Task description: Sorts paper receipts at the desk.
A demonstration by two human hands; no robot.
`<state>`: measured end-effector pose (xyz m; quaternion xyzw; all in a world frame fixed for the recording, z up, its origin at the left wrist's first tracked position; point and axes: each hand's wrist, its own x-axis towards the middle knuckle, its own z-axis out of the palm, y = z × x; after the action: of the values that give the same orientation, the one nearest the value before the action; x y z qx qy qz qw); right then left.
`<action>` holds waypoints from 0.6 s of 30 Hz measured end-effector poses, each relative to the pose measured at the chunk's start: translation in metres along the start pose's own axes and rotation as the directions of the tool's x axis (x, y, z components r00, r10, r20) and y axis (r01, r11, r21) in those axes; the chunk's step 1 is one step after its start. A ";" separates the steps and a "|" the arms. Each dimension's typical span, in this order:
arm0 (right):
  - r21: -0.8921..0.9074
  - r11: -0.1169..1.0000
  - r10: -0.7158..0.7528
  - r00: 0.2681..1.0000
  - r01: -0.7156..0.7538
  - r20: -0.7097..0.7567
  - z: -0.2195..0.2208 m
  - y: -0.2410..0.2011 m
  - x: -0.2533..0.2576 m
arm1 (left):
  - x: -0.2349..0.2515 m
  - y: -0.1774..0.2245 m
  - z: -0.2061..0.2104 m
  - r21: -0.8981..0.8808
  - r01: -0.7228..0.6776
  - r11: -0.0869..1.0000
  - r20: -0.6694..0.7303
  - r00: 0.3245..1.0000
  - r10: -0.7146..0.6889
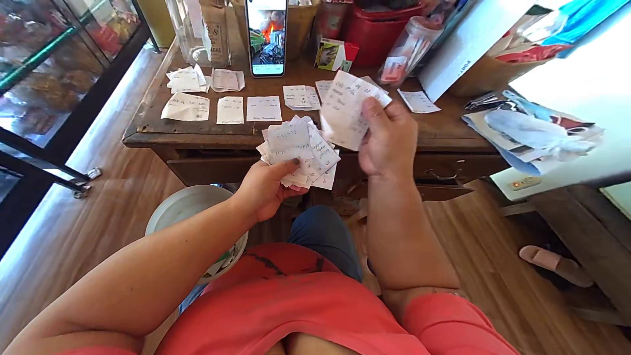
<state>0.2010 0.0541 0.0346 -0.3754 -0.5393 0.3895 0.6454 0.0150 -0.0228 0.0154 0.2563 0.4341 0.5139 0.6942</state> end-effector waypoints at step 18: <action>-0.842 0.466 -0.115 0.962 0.272 0.247 -0.031 -0.007 0.034 | -0.005 0.000 -0.006 0.114 -0.018 0.993 0.031 0.999 0.015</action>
<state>0.2358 0.0798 0.0507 -0.5541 -0.7489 0.0161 0.3632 0.0095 -0.0285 0.0143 0.3068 0.4500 0.4901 0.6806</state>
